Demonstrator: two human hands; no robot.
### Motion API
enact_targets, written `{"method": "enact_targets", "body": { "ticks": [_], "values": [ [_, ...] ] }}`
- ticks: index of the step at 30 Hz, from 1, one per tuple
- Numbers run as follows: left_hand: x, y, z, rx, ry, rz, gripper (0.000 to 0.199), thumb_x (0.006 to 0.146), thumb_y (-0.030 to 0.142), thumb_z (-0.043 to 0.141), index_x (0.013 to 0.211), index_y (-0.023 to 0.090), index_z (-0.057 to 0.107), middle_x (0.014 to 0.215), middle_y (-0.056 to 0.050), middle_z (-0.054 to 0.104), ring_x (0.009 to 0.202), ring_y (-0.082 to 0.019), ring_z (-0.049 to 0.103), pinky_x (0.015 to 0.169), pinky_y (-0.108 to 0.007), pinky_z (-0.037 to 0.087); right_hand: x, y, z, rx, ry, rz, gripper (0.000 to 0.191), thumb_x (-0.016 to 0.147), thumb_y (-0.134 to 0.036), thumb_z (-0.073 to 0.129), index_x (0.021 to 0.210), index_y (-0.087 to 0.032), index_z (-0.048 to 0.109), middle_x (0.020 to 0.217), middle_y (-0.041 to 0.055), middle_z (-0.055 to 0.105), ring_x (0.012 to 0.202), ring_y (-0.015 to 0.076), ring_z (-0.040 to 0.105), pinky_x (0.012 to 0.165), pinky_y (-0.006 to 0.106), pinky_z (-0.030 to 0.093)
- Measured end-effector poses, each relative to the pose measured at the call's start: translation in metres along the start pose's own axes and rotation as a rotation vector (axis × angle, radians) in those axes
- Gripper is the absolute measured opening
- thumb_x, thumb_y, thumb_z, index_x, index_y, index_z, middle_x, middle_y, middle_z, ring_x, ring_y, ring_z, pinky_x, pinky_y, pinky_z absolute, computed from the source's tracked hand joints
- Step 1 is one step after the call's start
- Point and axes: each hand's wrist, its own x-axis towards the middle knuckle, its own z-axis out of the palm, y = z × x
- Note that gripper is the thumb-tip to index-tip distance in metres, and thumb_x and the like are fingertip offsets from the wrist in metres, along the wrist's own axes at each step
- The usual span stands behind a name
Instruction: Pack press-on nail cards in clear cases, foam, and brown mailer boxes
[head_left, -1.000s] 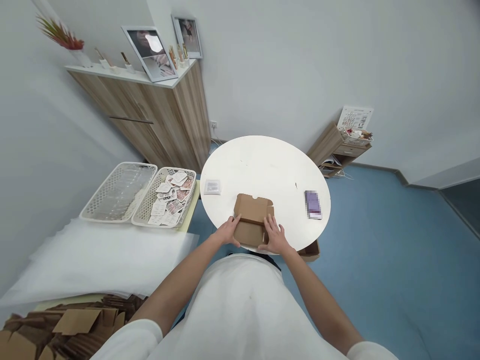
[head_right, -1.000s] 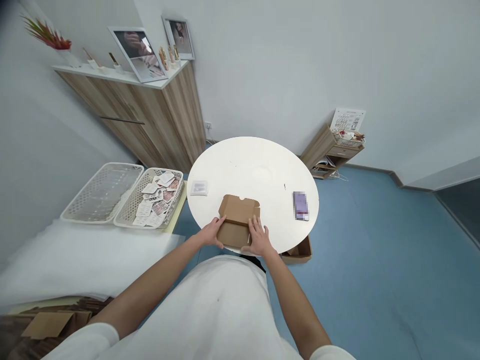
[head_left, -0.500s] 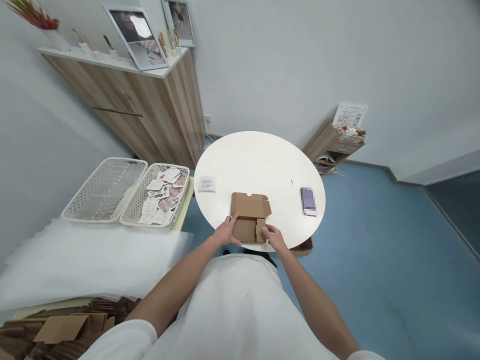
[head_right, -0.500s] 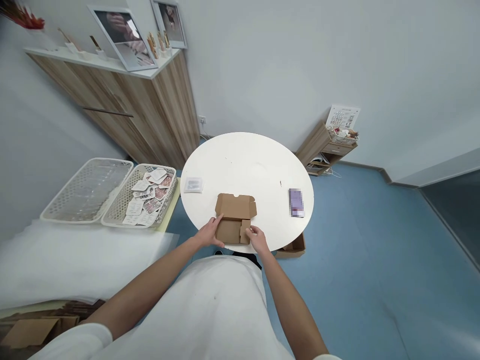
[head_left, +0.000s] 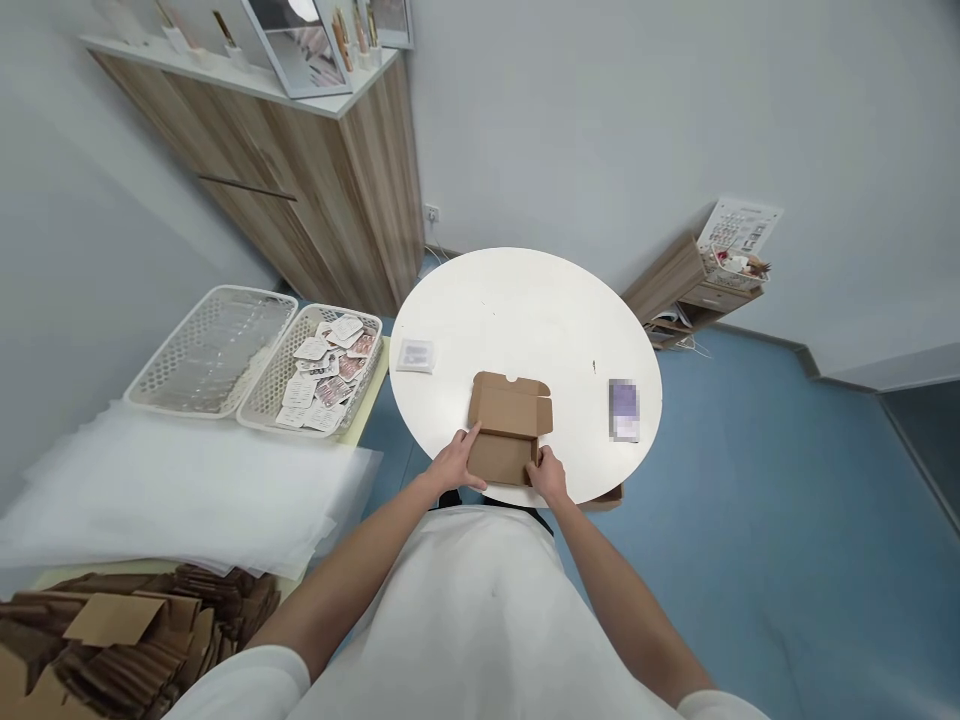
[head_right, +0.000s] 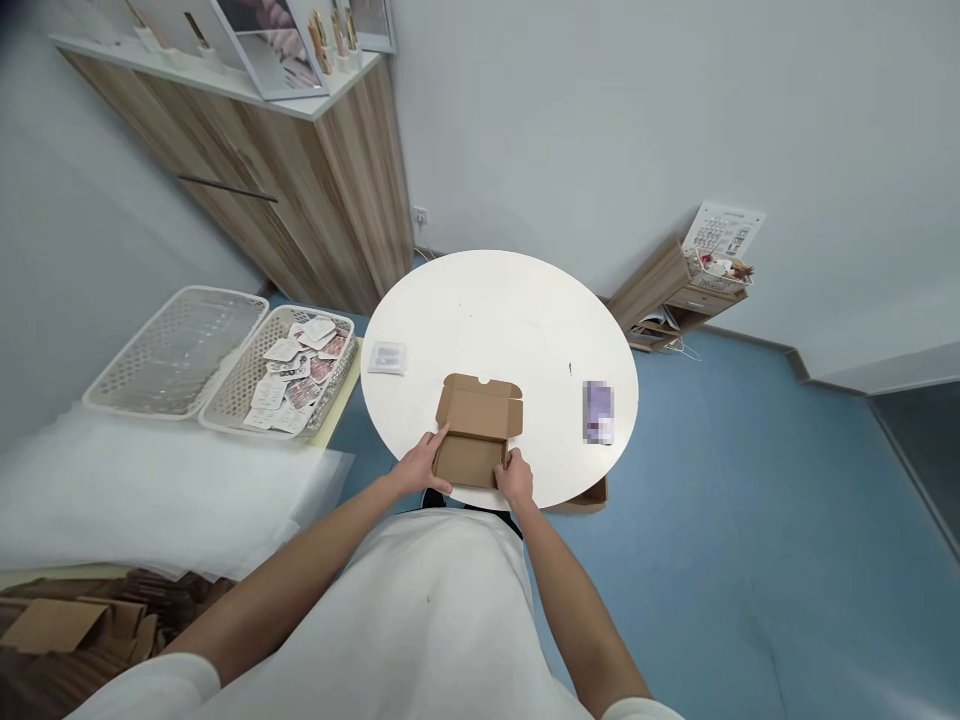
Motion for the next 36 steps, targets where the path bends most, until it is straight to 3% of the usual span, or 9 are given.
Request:
{"method": "enact_targets", "body": {
  "ticks": [4,7,11,14,19,25,32,36],
  "values": [
    [-0.004,0.004,0.012,-0.153,0.078,0.0,0.115,0.053,0.046,0.072,0.137,0.028,-0.005,0.117,-0.01,0.04,0.095,-0.024,0.052,0.079,-0.037,0.043,-0.005,0.008,-0.015,0.164,-0.015,0.015,0.024,0.071,-0.039,0.05,0.087,-0.022,0.044,0.068,-0.0021,0.055,0.061,0.0146,0.053,0.053,0.024,0.036],
    [-0.008,0.009,0.027,-0.308,0.163,-0.097,0.104,0.063,0.047,0.064,0.137,0.025,-0.005,0.124,-0.012,0.038,0.092,-0.021,0.052,0.075,-0.035,0.045,-0.011,0.018,-0.024,0.287,-0.078,0.025,0.037,0.07,-0.048,0.05,0.097,-0.022,0.045,0.078,-0.0011,0.057,0.055,0.012,0.054,0.053,0.025,0.039],
    [-0.001,0.022,0.04,-0.477,0.218,-0.163,0.07,0.072,0.044,0.056,0.13,0.021,0.027,0.124,-0.013,0.042,0.099,-0.02,0.051,0.075,-0.033,0.046,-0.008,0.031,-0.027,0.504,-0.1,-0.002,0.042,0.072,-0.046,0.048,0.106,-0.023,0.043,0.095,0.0031,0.054,0.057,0.0117,0.056,0.049,0.026,0.044],
    [0.018,0.035,0.04,-0.569,0.247,-0.168,0.057,0.073,0.04,0.056,0.123,0.02,0.038,0.124,-0.012,0.044,0.105,-0.021,0.048,0.08,-0.034,0.045,0.007,0.037,-0.03,0.587,-0.048,-0.058,0.044,0.07,-0.038,0.051,0.109,-0.02,0.044,0.097,0.0047,0.053,0.063,0.0128,0.057,0.061,0.029,0.048],
    [0.05,0.054,0.035,-0.675,0.228,-0.155,0.058,0.075,0.033,0.053,0.128,0.019,0.034,0.132,-0.01,0.039,0.118,-0.023,0.038,0.092,-0.037,0.038,0.032,0.039,-0.042,0.693,-0.043,-0.084,0.05,0.067,-0.028,0.051,0.115,-0.019,0.042,0.109,0.0082,0.046,0.074,0.0142,0.059,0.073,0.033,0.048],
    [0.072,0.068,0.034,-0.718,0.174,-0.031,0.06,0.077,0.026,0.048,0.132,0.023,0.027,0.136,-0.004,0.034,0.124,-0.023,0.031,0.1,-0.037,0.03,0.043,0.042,-0.047,0.818,-0.056,-0.095,0.058,0.063,-0.021,0.052,0.119,-0.021,0.038,0.115,0.0088,0.042,0.082,0.016,0.058,0.077,0.034,0.048],
    [0.068,0.059,0.043,-0.687,0.15,-0.15,0.069,0.077,0.026,0.048,0.137,0.023,0.014,0.144,-0.005,0.017,0.13,-0.024,0.02,0.104,-0.04,0.022,0.044,0.051,-0.04,0.858,-0.071,-0.067,0.06,0.066,-0.024,0.053,0.123,-0.022,0.033,0.118,0.0083,0.038,0.09,0.0167,0.054,0.082,0.034,0.047],
    [0.06,0.048,0.046,-0.654,0.143,-0.163,0.07,0.077,0.029,0.049,0.137,0.024,0.012,0.144,-0.006,0.014,0.131,-0.023,0.017,0.104,-0.04,0.022,0.035,0.052,-0.033,0.791,0.036,-0.059,0.063,0.069,-0.026,0.052,0.126,-0.023,0.026,0.115,0.0087,0.035,0.085,0.0143,0.053,0.079,0.033,0.048]
  ]
}}
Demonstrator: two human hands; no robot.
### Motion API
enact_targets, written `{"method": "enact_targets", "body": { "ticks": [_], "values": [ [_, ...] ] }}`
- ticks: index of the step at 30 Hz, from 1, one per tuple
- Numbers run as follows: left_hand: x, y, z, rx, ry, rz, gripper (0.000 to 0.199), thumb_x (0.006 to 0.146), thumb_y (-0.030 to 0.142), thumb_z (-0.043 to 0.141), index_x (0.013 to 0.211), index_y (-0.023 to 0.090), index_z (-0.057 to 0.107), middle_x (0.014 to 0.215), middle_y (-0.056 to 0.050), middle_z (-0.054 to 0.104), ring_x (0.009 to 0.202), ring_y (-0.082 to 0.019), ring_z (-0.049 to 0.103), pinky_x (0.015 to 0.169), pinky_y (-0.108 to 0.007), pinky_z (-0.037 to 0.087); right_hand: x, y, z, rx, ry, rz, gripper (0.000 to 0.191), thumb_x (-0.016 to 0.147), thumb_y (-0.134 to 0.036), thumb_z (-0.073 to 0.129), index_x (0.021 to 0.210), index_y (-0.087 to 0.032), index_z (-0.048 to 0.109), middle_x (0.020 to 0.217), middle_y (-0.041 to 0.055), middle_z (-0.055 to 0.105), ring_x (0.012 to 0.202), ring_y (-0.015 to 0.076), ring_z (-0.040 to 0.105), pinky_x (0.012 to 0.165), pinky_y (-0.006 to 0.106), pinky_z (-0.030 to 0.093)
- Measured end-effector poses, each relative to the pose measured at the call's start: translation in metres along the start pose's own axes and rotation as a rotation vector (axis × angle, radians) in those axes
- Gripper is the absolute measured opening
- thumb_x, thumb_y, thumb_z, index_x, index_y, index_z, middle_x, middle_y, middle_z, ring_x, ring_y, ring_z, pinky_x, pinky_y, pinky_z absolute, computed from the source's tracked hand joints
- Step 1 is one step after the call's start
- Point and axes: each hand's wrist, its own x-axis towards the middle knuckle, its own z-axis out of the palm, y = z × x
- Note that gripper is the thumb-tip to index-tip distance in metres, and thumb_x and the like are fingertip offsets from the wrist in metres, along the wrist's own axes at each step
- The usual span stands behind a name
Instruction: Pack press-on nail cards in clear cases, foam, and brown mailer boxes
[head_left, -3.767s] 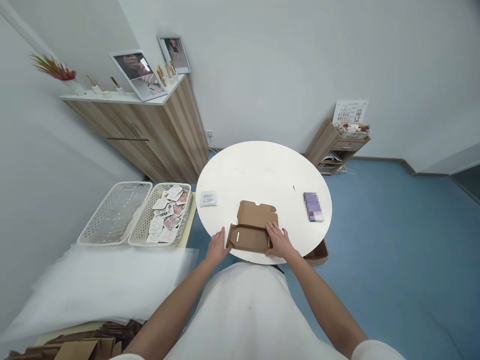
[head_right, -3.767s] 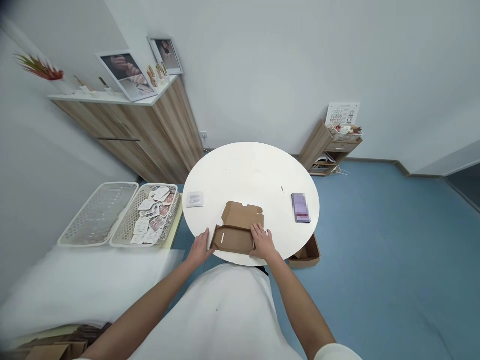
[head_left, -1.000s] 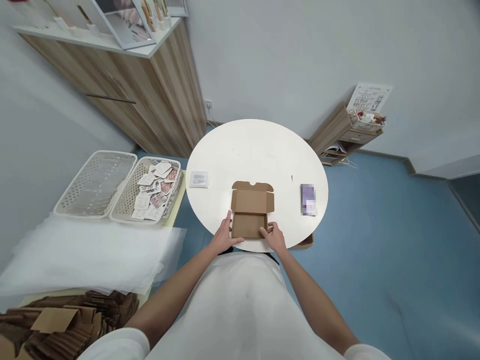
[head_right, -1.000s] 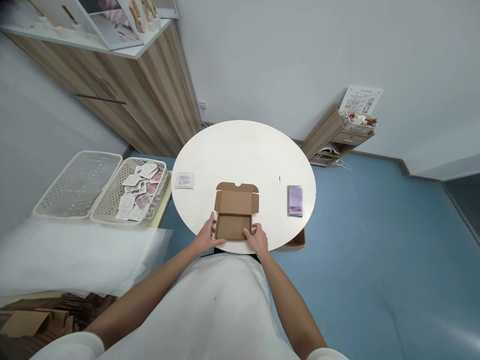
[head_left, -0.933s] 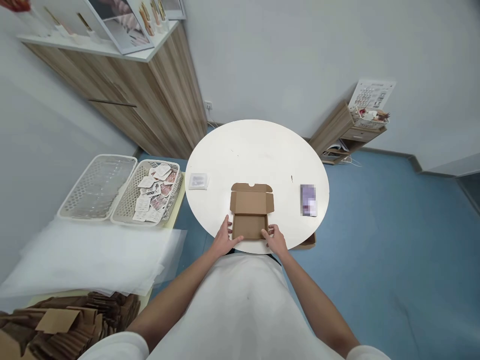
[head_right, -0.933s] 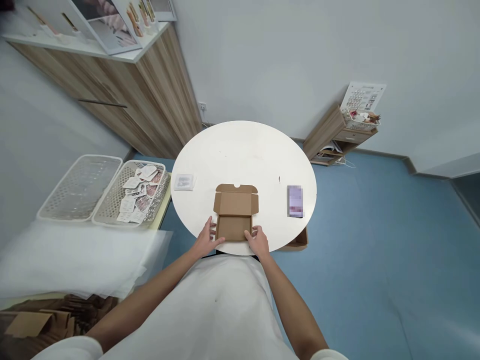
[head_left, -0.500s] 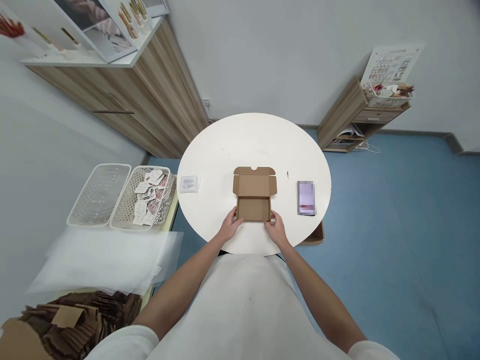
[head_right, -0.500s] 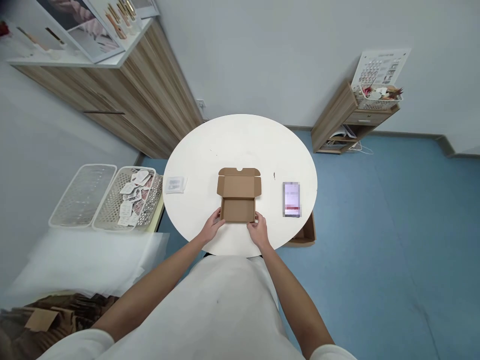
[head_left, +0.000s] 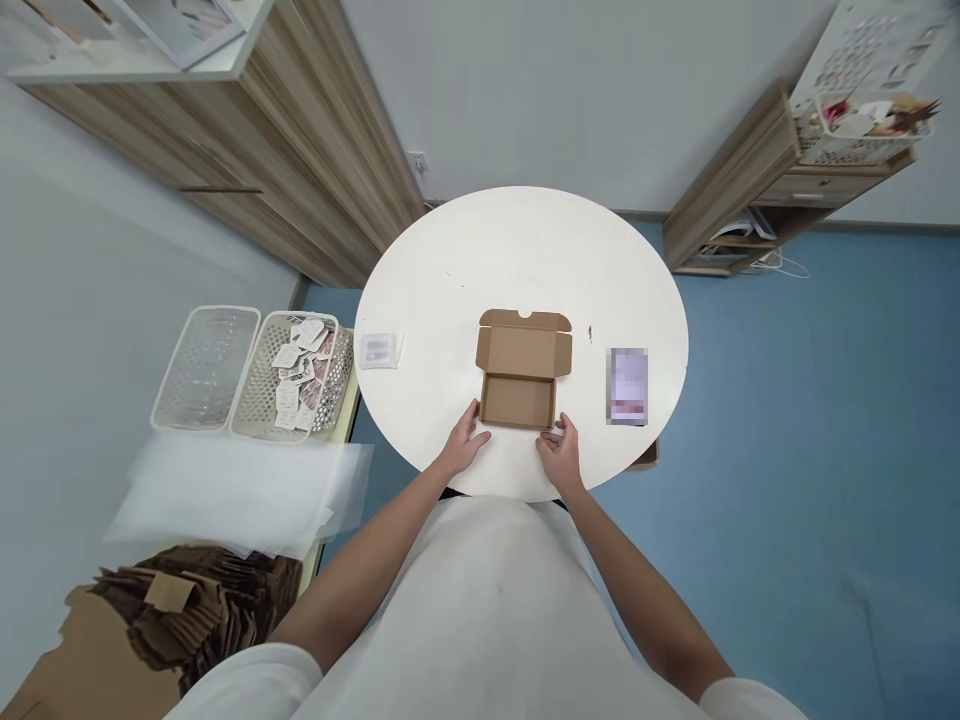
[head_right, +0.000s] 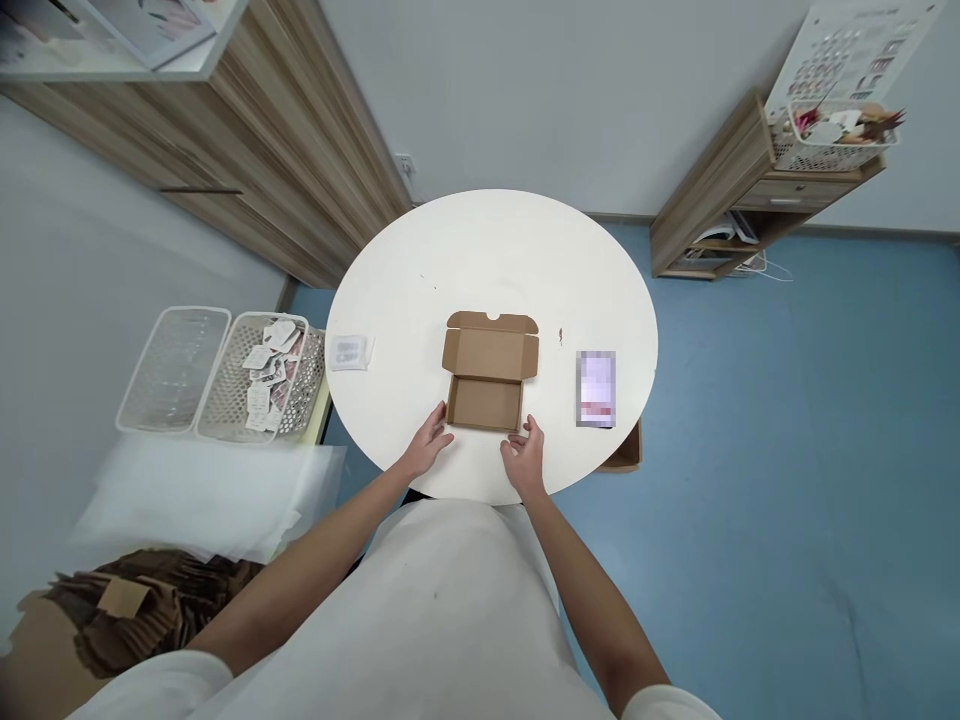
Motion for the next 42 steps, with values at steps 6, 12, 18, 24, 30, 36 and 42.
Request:
{"method": "enact_targets", "body": {
  "ticks": [6,12,18,24,30,36,42],
  "values": [
    [-0.007,-0.011,-0.024,-0.02,0.036,0.033,0.064,0.079,0.029,0.047,0.135,0.024,0.016,0.138,-0.011,0.029,0.123,-0.021,0.034,0.098,-0.041,0.031,-0.025,-0.005,0.024,-0.272,0.09,-0.267,0.054,0.072,-0.024,0.047,0.123,-0.021,0.028,0.1,0.0073,0.041,0.074,0.014,0.049,0.077,0.038,0.046],
    [-0.017,-0.01,-0.087,0.188,0.317,0.081,0.051,0.077,0.031,0.051,0.125,0.023,0.035,0.13,-0.011,0.036,0.109,-0.021,0.047,0.086,-0.035,0.042,-0.031,-0.043,0.103,-0.471,-0.283,-0.381,0.044,0.075,-0.022,0.043,0.118,-0.024,0.038,0.102,0.0078,0.05,0.078,0.0174,0.051,0.072,0.035,0.046],
    [0.008,-0.013,-0.18,0.253,0.574,0.101,0.051,0.077,0.032,0.052,0.124,0.02,0.036,0.132,-0.012,0.028,0.115,-0.024,0.04,0.093,-0.038,0.037,0.006,-0.08,0.201,-0.464,-0.383,-0.289,0.046,0.073,-0.03,0.051,0.118,-0.021,0.042,0.116,0.0086,0.046,0.106,0.0211,0.046,0.089,0.038,0.04],
    [0.059,-0.012,-0.227,0.213,0.522,0.026,0.049,0.079,0.029,0.049,0.124,0.013,0.038,0.128,-0.015,0.038,0.114,-0.026,0.042,0.097,-0.041,0.032,0.061,-0.109,0.27,-0.247,-0.355,-0.056,0.056,0.073,-0.039,0.053,0.123,-0.02,0.037,0.128,0.0086,0.042,0.111,0.0209,0.044,0.089,0.036,0.04],
    [0.059,-0.022,-0.22,0.104,0.511,0.001,0.038,0.077,0.024,0.049,0.114,0.013,0.051,0.113,-0.012,0.056,0.099,-0.021,0.054,0.087,-0.037,0.043,0.068,-0.11,0.29,-0.157,-0.289,-0.013,0.046,0.07,-0.034,0.056,0.112,-0.019,0.044,0.113,0.0065,0.054,0.095,0.0162,0.054,0.082,0.032,0.044],
    [0.043,-0.024,-0.191,-0.041,0.5,0.033,0.029,0.074,0.027,0.054,0.1,0.014,0.058,0.094,-0.009,0.063,0.081,-0.016,0.06,0.074,-0.031,0.049,0.057,-0.101,0.248,-0.166,-0.182,-0.006,0.027,0.068,-0.035,0.056,0.091,-0.02,0.053,0.092,0.0029,0.061,0.081,0.0139,0.058,0.078,0.031,0.047],
    [0.031,0.022,-0.128,-0.043,0.456,0.124,0.027,0.074,0.027,0.055,0.098,0.015,0.057,0.086,-0.006,0.063,0.076,-0.014,0.06,0.07,-0.029,0.051,0.04,-0.112,0.169,-0.099,-0.113,-0.099,0.029,0.07,-0.034,0.055,0.094,-0.019,0.05,0.096,0.006,0.061,0.078,0.0147,0.06,0.071,0.029,0.048]
  ]
}}
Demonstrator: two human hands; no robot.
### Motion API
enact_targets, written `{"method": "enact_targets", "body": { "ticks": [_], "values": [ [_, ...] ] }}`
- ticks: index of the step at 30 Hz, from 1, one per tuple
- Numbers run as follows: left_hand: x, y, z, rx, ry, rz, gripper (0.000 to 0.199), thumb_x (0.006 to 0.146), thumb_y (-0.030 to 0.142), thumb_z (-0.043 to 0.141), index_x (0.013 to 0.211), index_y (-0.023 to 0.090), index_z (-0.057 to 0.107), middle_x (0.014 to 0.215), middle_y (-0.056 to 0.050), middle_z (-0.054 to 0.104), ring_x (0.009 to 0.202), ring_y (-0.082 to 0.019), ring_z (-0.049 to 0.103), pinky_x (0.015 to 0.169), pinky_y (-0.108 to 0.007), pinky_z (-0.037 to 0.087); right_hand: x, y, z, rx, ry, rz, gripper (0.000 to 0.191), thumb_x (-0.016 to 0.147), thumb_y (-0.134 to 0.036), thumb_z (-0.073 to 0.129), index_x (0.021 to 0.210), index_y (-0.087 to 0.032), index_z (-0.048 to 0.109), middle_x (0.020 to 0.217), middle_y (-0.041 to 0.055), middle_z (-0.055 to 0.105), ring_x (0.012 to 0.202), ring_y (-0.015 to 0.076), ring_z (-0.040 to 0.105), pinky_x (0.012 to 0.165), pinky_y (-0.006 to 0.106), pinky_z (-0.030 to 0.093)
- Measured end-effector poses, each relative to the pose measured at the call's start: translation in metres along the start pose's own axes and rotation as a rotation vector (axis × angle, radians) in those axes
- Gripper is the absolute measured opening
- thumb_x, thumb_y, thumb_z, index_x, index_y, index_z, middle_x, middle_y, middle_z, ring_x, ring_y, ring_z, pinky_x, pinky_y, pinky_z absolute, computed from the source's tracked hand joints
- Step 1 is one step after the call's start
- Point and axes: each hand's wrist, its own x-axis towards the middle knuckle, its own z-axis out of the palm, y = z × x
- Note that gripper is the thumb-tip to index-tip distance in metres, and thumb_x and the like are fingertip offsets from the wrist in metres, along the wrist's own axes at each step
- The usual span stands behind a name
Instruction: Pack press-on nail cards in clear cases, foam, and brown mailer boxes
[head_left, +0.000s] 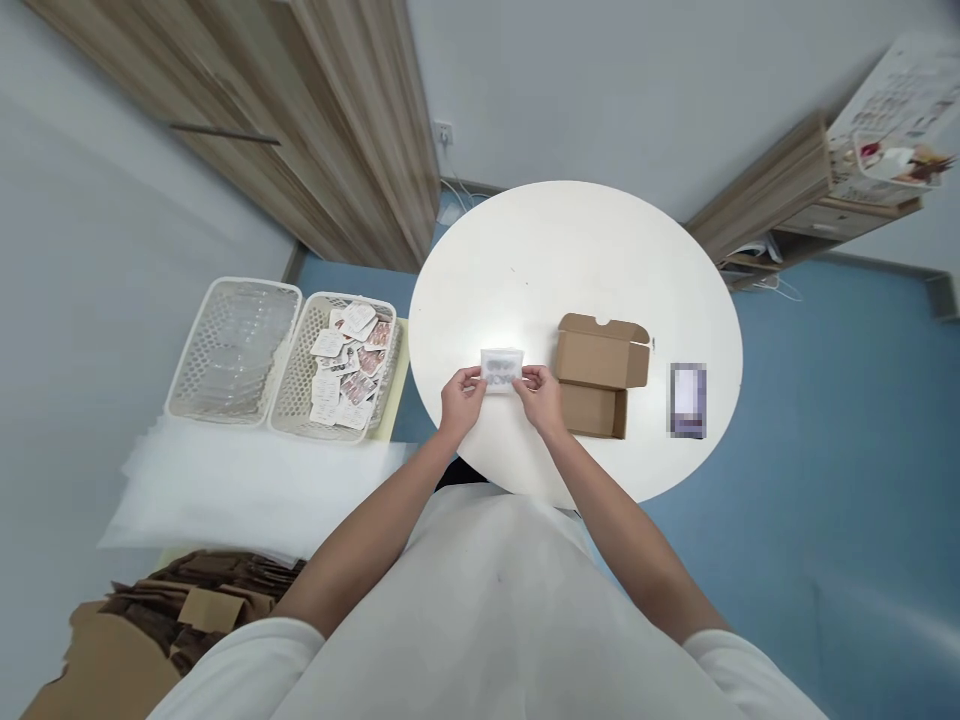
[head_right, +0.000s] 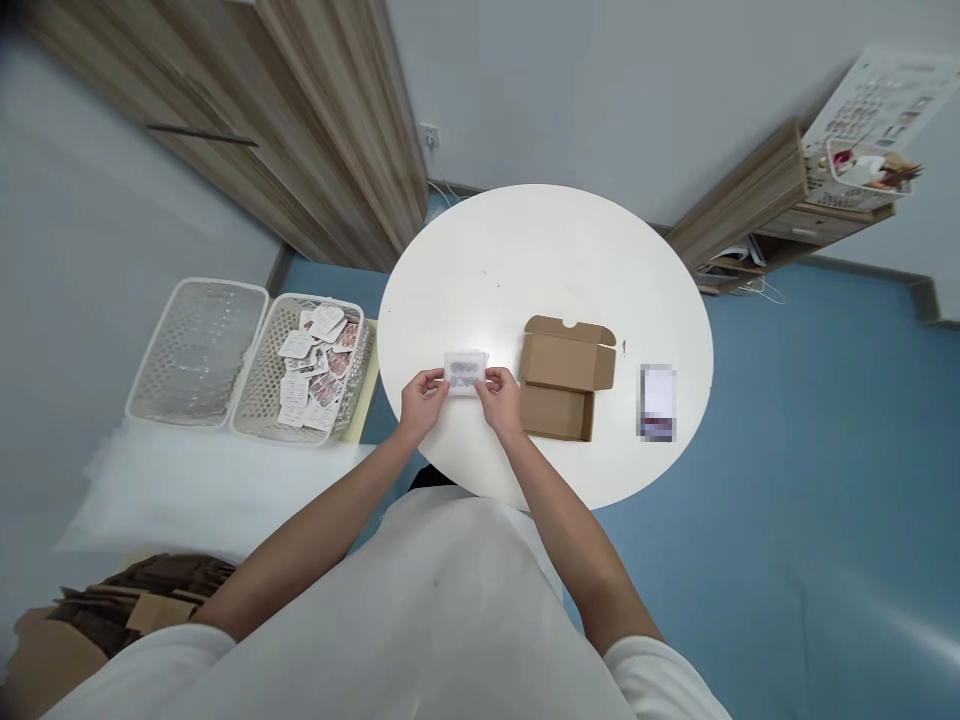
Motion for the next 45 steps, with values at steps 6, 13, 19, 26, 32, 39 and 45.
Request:
{"method": "enact_targets", "body": {
  "ticks": [6,13,19,26,32,39,45],
  "values": [
    [-0.037,0.033,0.079,0.084,-0.215,0.097,0.03,0.074,0.024,0.053,0.104,0.017,0.055,0.103,-0.008,0.06,0.082,-0.015,0.058,0.069,-0.029,0.052,-0.021,0.022,-0.097,-0.17,0.073,-0.075,0.038,0.074,-0.029,0.051,0.109,-0.021,0.041,0.104,0.0065,0.06,0.076,0.0156,0.06,0.072,0.032,0.047],
    [-0.066,0.029,0.131,0.321,-0.461,0.163,0.052,0.071,0.014,0.051,0.122,0.021,0.04,0.107,-0.006,0.059,0.093,-0.021,0.058,0.079,-0.034,0.048,-0.025,0.068,-0.144,-0.487,0.017,-0.078,0.035,0.072,-0.016,0.045,0.107,-0.022,0.043,0.105,0.0063,0.055,0.081,0.0184,0.057,0.072,0.033,0.044],
    [-0.07,0.025,0.141,0.758,-0.536,0.185,0.04,0.065,0.008,0.047,0.105,0.013,0.052,0.107,-0.014,0.056,0.102,-0.029,0.051,0.084,-0.04,0.042,-0.019,0.081,-0.142,-0.663,-0.118,-0.127,0.039,0.067,-0.003,0.044,0.102,-0.021,0.048,0.095,0.0092,0.055,0.081,0.0216,0.055,0.066,0.031,0.04],
    [-0.074,0.027,0.145,0.725,-0.473,0.263,0.031,0.065,0.009,0.047,0.093,0.016,0.057,0.114,-0.013,0.051,0.102,-0.028,0.051,0.083,-0.038,0.042,-0.023,0.077,-0.145,-0.711,-0.159,-0.216,0.037,0.07,-0.008,0.045,0.106,-0.017,0.048,0.111,0.0143,0.049,0.088,0.0232,0.053,0.068,0.033,0.041],
    [-0.062,0.034,0.126,0.568,-0.194,0.318,0.034,0.074,0.018,0.047,0.108,0.018,0.051,0.115,-0.01,0.052,0.107,-0.024,0.047,0.091,-0.037,0.038,-0.01,0.069,-0.184,-0.403,0.073,-0.324,0.035,0.08,-0.032,0.041,0.112,-0.02,0.046,0.108,0.0089,0.052,0.091,0.0195,0.051,0.076,0.032,0.041],
    [-0.007,0.048,0.102,0.18,-0.024,-0.128,0.045,0.08,0.048,0.039,0.109,0.015,0.05,0.109,-0.011,0.056,0.094,-0.019,0.055,0.078,-0.033,0.043,0.054,0.078,-0.217,0.152,0.155,0.225,0.061,0.076,-0.066,0.022,0.106,-0.023,0.053,0.104,0.0061,0.058,0.08,0.0166,0.052,0.065,0.028,0.042],
    [-0.004,0.058,0.116,0.122,-0.176,-0.166,0.054,0.079,0.058,0.031,0.101,0.016,0.055,0.109,-0.011,0.057,0.093,-0.021,0.054,0.075,-0.032,0.042,0.058,0.059,-0.204,0.263,-0.151,0.196,0.077,0.072,-0.072,0.007,0.102,-0.025,0.059,0.094,0.0027,0.061,0.074,0.0152,0.05,0.06,0.026,0.037]
  ]
}}
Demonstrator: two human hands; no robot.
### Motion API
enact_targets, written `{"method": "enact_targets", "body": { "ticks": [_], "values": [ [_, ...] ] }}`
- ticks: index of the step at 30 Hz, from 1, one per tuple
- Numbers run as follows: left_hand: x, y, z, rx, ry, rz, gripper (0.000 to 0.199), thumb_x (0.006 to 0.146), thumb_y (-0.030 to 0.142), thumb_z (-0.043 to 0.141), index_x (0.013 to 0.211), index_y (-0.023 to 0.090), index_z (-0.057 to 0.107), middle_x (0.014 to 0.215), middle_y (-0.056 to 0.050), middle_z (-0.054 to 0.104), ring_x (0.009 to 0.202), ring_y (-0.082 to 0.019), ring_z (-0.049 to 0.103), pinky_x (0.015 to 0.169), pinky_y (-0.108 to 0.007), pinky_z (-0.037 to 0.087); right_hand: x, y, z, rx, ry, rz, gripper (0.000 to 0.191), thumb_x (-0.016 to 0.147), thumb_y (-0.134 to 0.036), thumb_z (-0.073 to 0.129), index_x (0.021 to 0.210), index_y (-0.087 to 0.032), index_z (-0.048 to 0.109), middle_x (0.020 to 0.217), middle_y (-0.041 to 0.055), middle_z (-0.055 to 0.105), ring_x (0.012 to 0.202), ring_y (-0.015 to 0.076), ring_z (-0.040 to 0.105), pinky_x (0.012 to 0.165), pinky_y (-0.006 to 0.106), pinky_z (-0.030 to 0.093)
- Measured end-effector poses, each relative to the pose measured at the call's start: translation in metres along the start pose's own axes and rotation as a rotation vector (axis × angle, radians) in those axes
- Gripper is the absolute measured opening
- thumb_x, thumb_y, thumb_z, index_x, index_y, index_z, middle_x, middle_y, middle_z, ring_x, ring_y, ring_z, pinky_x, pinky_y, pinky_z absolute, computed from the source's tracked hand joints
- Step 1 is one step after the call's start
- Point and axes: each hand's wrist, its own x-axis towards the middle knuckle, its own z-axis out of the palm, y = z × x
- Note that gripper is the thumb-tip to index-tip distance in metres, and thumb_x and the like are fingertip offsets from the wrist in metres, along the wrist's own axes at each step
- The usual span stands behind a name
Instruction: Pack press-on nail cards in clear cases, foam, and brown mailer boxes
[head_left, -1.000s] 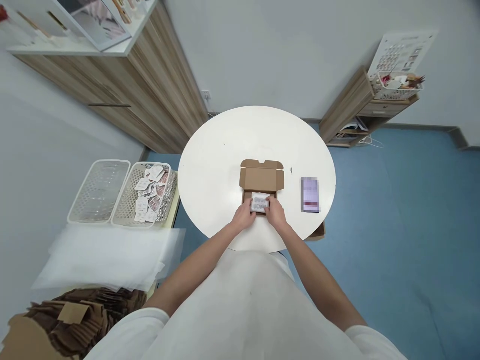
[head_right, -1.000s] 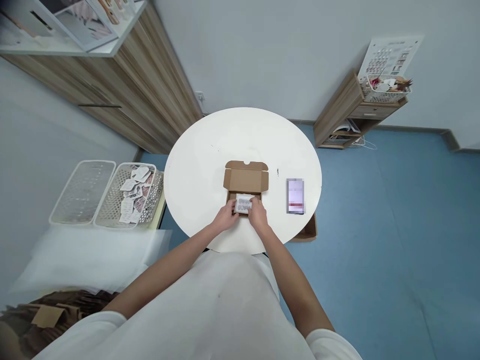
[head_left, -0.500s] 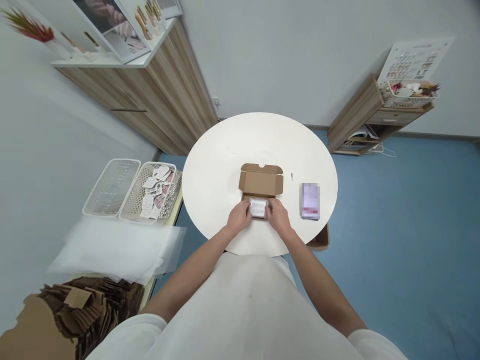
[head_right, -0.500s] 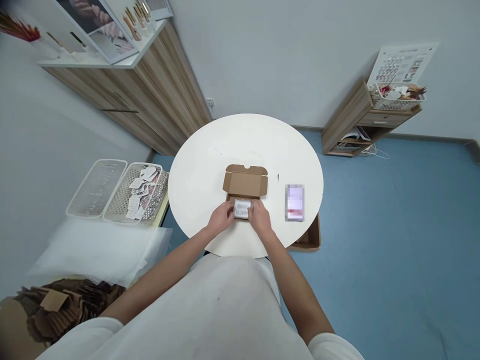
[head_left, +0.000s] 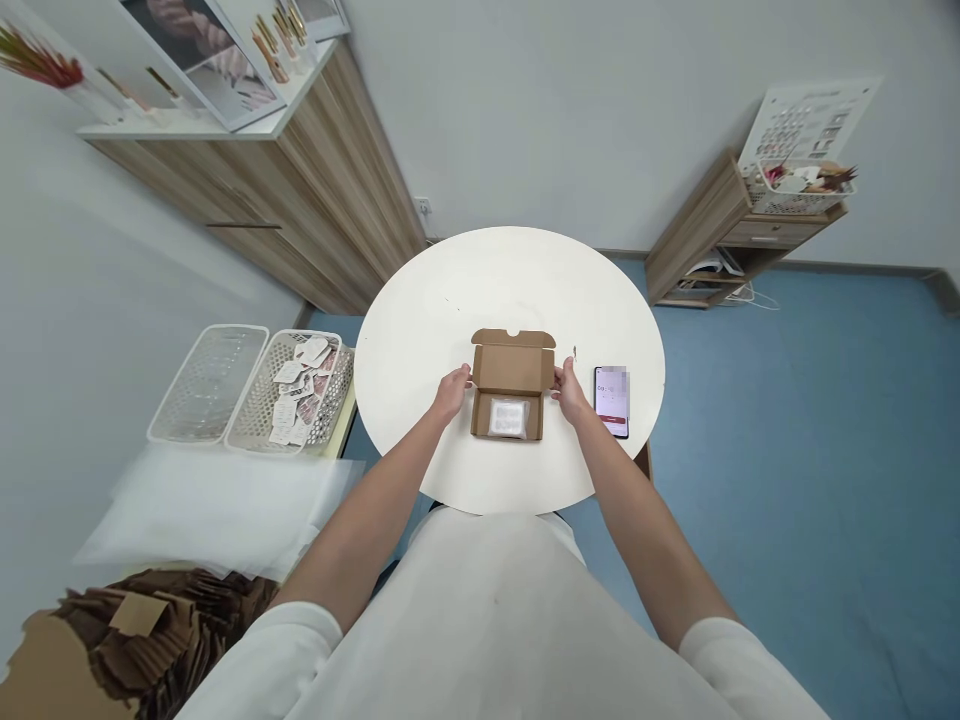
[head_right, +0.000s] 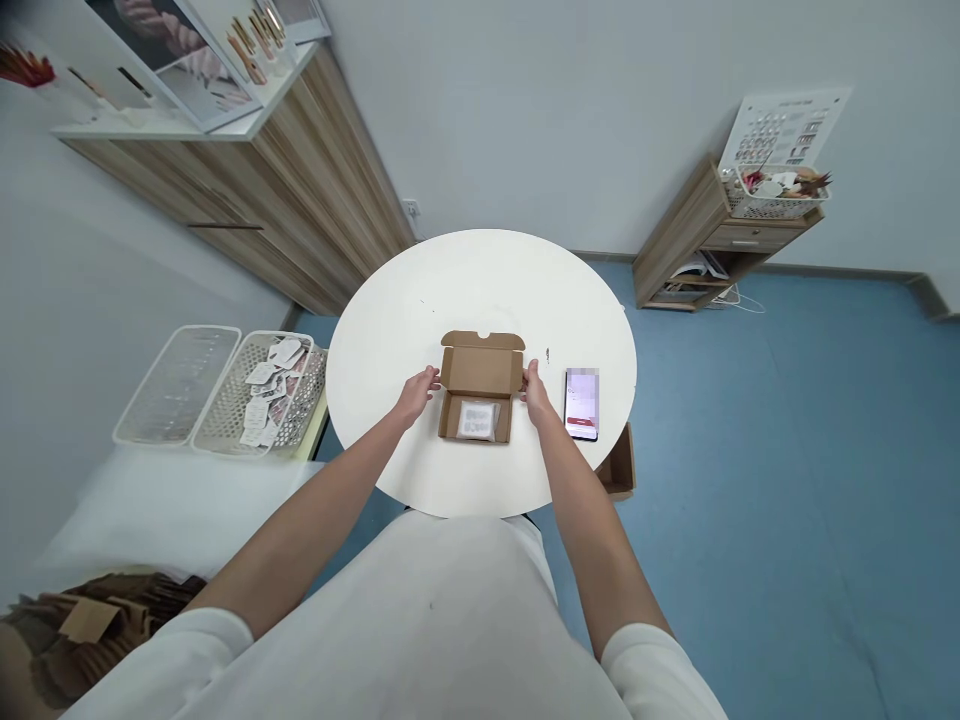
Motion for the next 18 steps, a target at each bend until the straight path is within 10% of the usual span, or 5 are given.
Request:
{"method": "enact_targets", "body": {
  "ticks": [18],
  "values": [
    [-0.053,-0.042,-0.009,-0.097,-0.284,0.128,0.077,0.076,0.065,-0.006,0.124,0.024,0.039,0.105,-0.008,0.052,0.092,-0.019,0.053,0.08,-0.035,0.041,-0.069,0.043,-0.004,-0.078,-0.174,-0.19,0.068,0.078,-0.066,0.002,0.11,-0.027,0.048,0.099,0.0037,0.054,0.092,0.0182,0.051,0.08,0.035,0.038]
  ]
}}
